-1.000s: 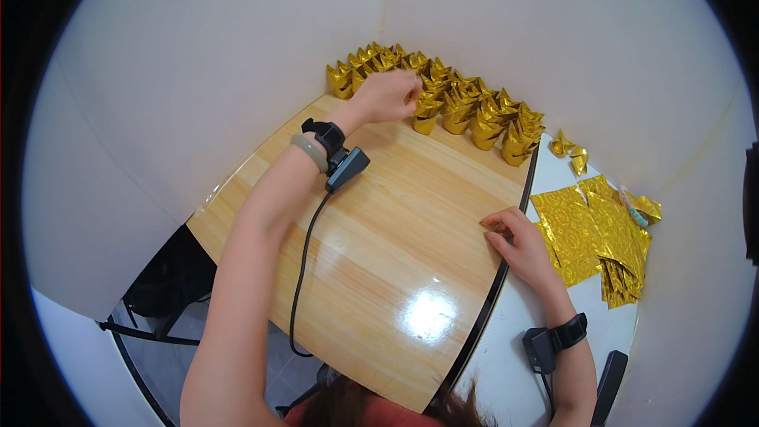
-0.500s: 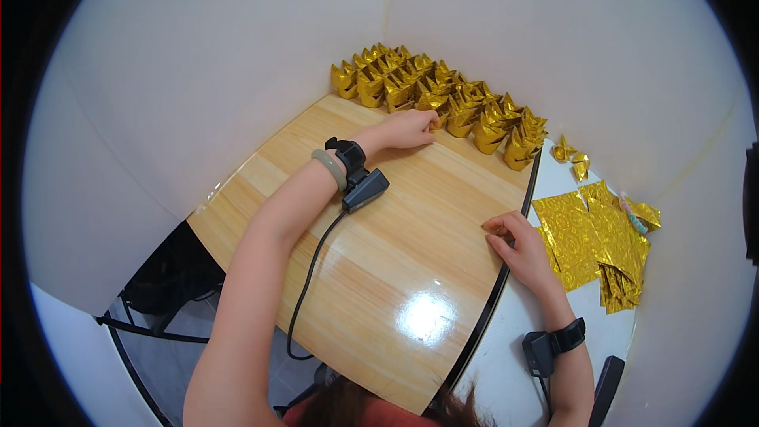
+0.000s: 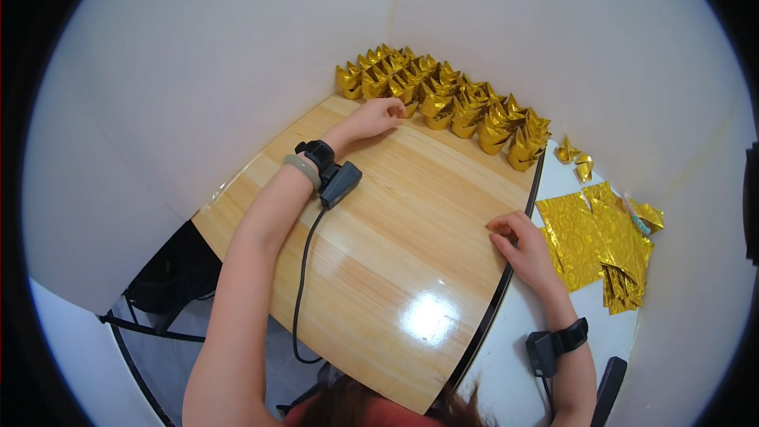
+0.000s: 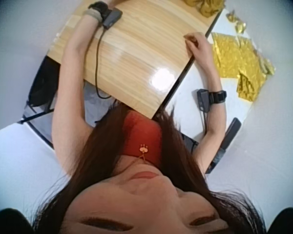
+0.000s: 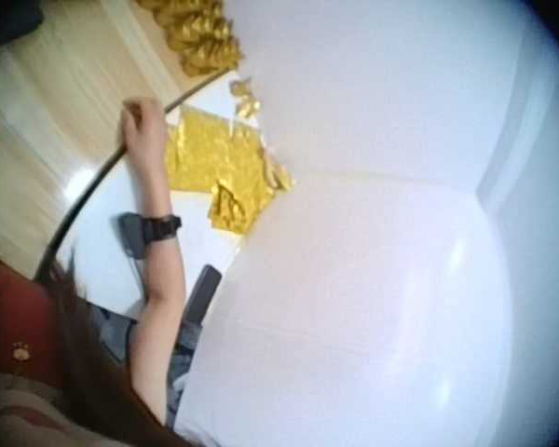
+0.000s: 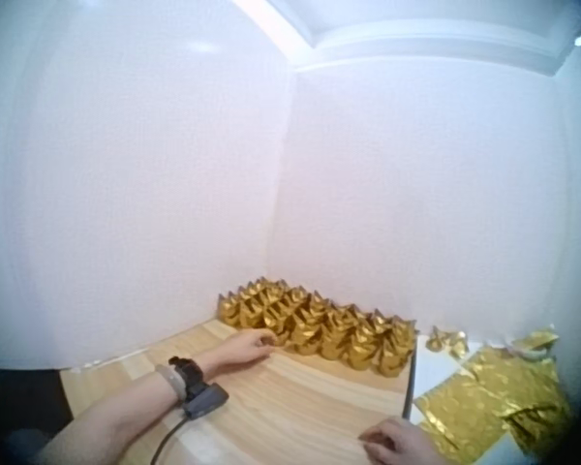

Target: Folding gold foil paper into traditional Chinese paper ingots.

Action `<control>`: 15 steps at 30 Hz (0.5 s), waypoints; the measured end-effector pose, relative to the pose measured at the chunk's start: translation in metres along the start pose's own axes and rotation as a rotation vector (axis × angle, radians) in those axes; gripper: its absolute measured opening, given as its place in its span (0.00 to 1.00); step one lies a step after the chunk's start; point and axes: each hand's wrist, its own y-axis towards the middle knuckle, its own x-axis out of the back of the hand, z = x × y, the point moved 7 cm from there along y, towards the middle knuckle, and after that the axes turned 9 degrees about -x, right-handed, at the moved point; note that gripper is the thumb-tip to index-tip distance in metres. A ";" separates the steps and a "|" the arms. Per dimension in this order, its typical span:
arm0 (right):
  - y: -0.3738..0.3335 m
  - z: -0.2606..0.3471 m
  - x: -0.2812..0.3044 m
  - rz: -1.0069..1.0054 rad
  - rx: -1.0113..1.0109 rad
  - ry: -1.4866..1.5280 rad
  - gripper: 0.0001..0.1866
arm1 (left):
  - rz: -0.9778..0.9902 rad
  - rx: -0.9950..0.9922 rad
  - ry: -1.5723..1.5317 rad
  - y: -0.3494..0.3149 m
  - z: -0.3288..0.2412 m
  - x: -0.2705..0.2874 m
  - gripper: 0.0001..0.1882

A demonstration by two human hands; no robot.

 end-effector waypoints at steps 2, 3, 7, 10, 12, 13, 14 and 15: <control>0.000 -0.001 0.000 0.003 -0.010 -0.003 0.08 | 0.016 -0.031 -0.076 0.004 -0.010 -0.008 0.11; 0.000 -0.002 0.000 -0.014 0.004 0.001 0.08 | 0.078 -0.022 -0.155 0.006 -0.015 -0.015 0.11; -0.001 -0.001 0.001 -0.033 0.013 0.020 0.08 | 0.236 0.045 -0.275 0.012 -0.030 -0.033 0.10; -0.001 -0.001 0.000 -0.020 0.006 0.035 0.08 | 0.159 0.130 -0.364 0.016 -0.021 -0.035 0.10; -0.001 0.000 0.000 -0.025 0.019 0.027 0.08 | 0.099 0.136 -0.392 0.020 -0.015 -0.033 0.09; -0.001 0.000 0.000 -0.030 0.031 0.017 0.08 | 0.039 0.140 -0.421 0.023 -0.013 -0.031 0.08; -0.002 0.000 0.001 -0.034 0.028 0.016 0.08 | 0.042 0.137 -0.423 0.025 -0.011 -0.032 0.08; -0.002 -0.001 0.001 -0.030 0.024 0.012 0.08 | 0.041 0.137 -0.394 0.025 -0.010 -0.031 0.08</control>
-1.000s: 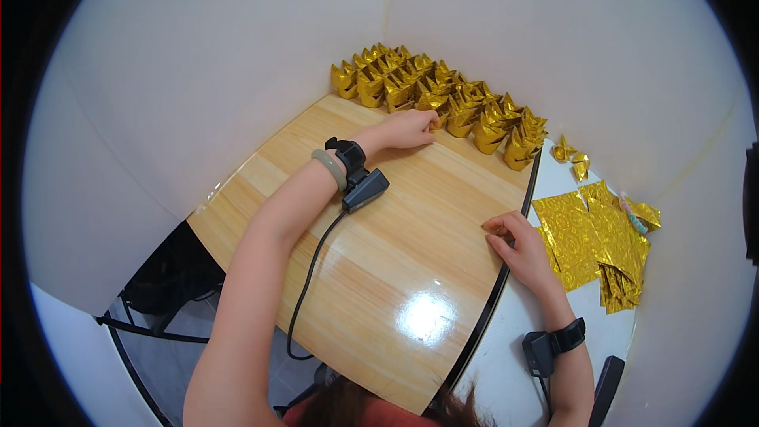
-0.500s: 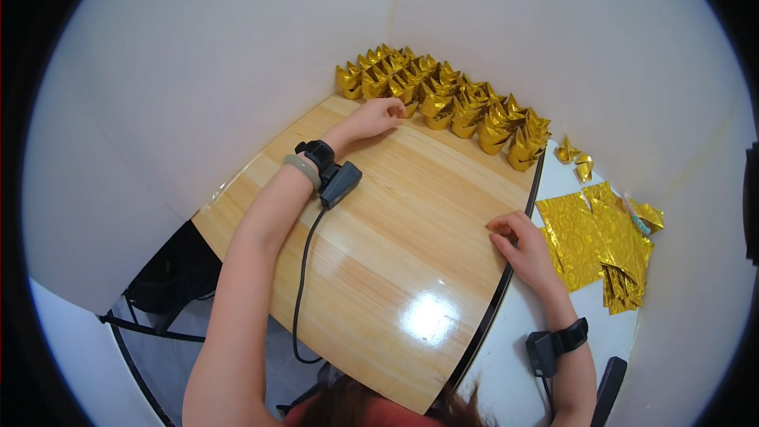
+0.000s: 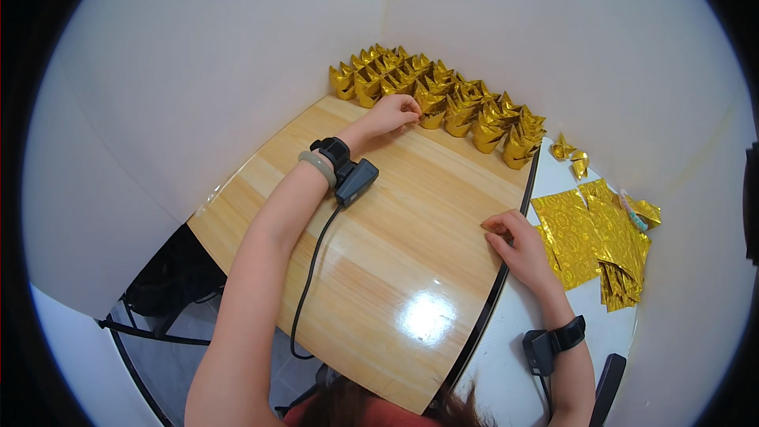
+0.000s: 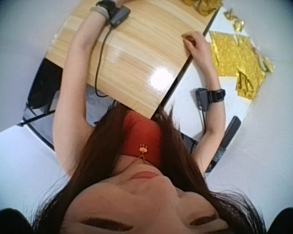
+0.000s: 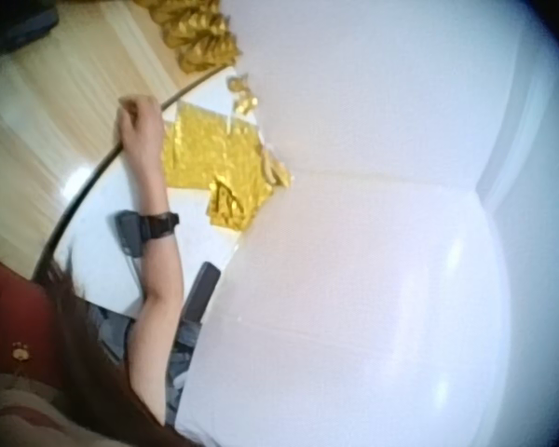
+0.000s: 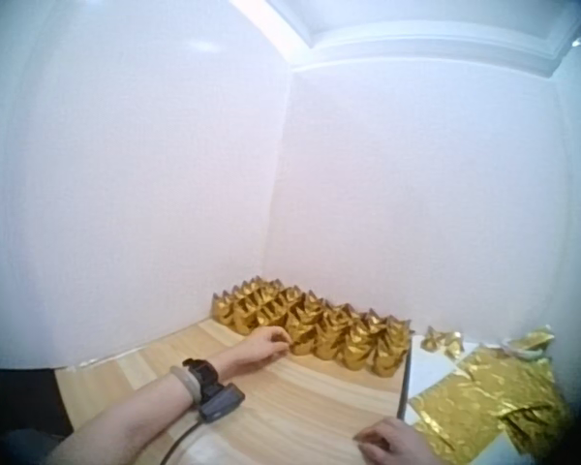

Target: Folding gold foil paper into traditional Chinese paper ingots.

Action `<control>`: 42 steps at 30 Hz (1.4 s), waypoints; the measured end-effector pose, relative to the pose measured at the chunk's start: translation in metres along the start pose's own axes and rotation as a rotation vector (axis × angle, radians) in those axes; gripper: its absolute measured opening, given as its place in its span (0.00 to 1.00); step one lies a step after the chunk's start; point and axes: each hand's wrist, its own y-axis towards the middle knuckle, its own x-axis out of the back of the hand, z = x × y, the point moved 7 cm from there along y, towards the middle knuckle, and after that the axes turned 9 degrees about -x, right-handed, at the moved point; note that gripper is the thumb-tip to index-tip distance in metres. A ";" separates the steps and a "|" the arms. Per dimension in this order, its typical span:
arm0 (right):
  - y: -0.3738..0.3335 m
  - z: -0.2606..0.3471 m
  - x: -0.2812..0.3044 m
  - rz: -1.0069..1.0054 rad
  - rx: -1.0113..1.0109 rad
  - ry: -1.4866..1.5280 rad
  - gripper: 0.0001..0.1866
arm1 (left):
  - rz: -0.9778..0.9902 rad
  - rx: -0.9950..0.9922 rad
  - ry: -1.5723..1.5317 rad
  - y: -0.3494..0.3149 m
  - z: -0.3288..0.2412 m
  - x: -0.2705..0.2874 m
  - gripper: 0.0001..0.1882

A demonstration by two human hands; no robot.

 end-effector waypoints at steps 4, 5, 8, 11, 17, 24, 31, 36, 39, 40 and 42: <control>0.001 0.001 -0.001 0.023 -0.012 -0.009 0.07 | -0.140 -0.196 0.259 -0.002 -0.014 0.013 0.09; 0.001 0.001 -0.001 0.023 -0.012 -0.008 0.07 | -0.139 -0.196 0.260 -0.002 -0.015 0.013 0.09; 0.001 -0.001 0.000 0.026 -0.026 -0.007 0.08 | -0.195 -0.214 0.581 -0.003 -0.038 0.014 0.11; 0.002 0.001 -0.001 0.034 -0.026 -0.018 0.08 | -0.163 -0.349 0.761 -0.005 -0.055 0.009 0.13; 0.001 0.000 -0.001 0.029 -0.027 -0.026 0.08 | -0.070 -0.422 1.022 0.002 -0.062 -0.001 0.08; 0.001 -0.002 0.000 -0.017 0.013 -0.019 0.08 | -0.137 -0.483 0.992 0.005 -0.068 0.010 0.05; 0.001 -0.002 -0.001 0.000 0.000 -0.007 0.08 | -0.102 -0.456 0.998 0.009 -0.061 0.006 0.06; 0.001 -0.001 -0.002 0.031 -0.021 -0.014 0.08 | -0.152 -0.480 0.986 0.004 -0.065 0.004 0.07; 0.001 -0.002 -0.001 0.024 -0.016 -0.002 0.08 | -0.261 -0.392 0.879 -0.004 -0.071 0.013 0.09; 0.001 -0.002 -0.001 0.019 -0.009 0.005 0.08 | -0.309 -0.279 0.803 -0.007 -0.068 0.020 0.10; 0.000 -0.001 0.000 0.018 -0.013 -0.002 0.08 | -0.372 -0.144 0.807 -0.013 -0.060 0.031 0.11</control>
